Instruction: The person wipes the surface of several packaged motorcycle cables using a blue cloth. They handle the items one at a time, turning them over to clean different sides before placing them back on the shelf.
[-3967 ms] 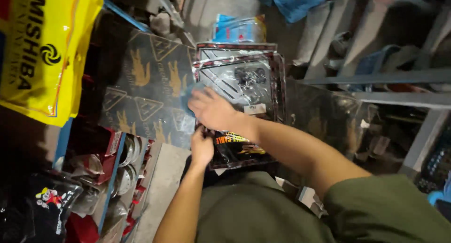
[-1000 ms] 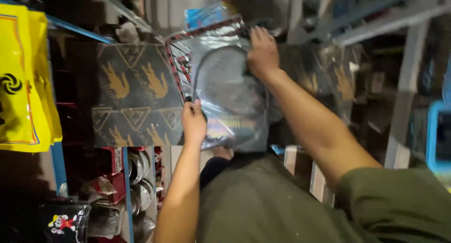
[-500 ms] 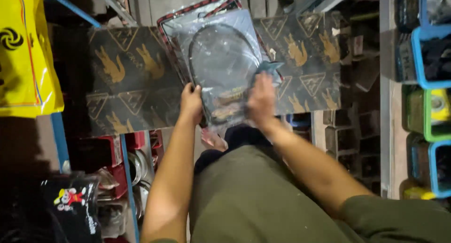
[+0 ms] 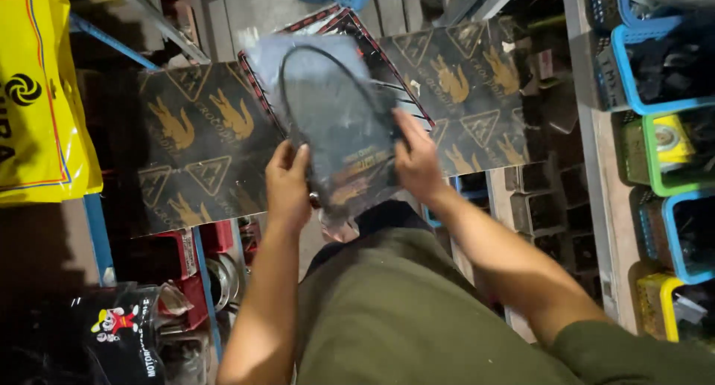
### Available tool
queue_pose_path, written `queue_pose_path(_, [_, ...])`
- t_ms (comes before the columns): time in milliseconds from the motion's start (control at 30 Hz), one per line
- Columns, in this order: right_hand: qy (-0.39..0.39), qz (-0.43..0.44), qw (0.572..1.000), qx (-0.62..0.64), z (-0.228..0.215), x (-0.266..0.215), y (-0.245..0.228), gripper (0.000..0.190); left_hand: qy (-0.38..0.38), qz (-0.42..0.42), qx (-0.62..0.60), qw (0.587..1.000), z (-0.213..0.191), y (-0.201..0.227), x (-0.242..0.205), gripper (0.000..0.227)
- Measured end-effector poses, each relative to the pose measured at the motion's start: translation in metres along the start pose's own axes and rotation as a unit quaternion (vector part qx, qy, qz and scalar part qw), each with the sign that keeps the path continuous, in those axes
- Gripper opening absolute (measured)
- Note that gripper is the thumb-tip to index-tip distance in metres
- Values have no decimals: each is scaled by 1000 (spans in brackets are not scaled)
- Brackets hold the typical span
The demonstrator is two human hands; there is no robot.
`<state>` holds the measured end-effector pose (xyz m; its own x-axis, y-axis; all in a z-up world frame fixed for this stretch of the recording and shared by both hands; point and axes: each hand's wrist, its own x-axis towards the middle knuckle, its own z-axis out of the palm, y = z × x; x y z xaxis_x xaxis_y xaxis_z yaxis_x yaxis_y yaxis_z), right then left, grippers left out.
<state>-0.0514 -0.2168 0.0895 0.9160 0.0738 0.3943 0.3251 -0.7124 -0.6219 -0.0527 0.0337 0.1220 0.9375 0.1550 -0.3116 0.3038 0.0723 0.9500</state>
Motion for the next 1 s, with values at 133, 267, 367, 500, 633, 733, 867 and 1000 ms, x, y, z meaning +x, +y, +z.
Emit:
queue_pose_path(133, [-62,171,951,251,-52,53,-83,46,-127,100,-9,987,52,85,-35,31])
queue_pose_path(267, [-65,280,932,219,-50,83,22,65,-186,168,33,967,90,78,6,33])
queue_pose_path(367, [-70,298,941,142,-16,74,134,40,34,175,209,961,80,18,61,33])
queue_pose_path(500, [38,97,991,-85,13,94,92,37,205,-87,435,872,55,-46,116,70])
queue_pose_path(633, [-205,-65,971,105,66,89,22,49,155,-78,452,875,49,-81,140,43])
queue_pose_path(733, [-237,-289,912,-168,110,105,41,57,129,-78,449,881,39,-75,145,26])
queue_pose_path(867, [-241,-38,956,-161,153,200,75,47,96,-151,411,894,34,-67,153,18])
queue_pose_path(1000, [-181,-122,947,-234,211,217,78,77,106,-124,370,915,35,-48,151,20])
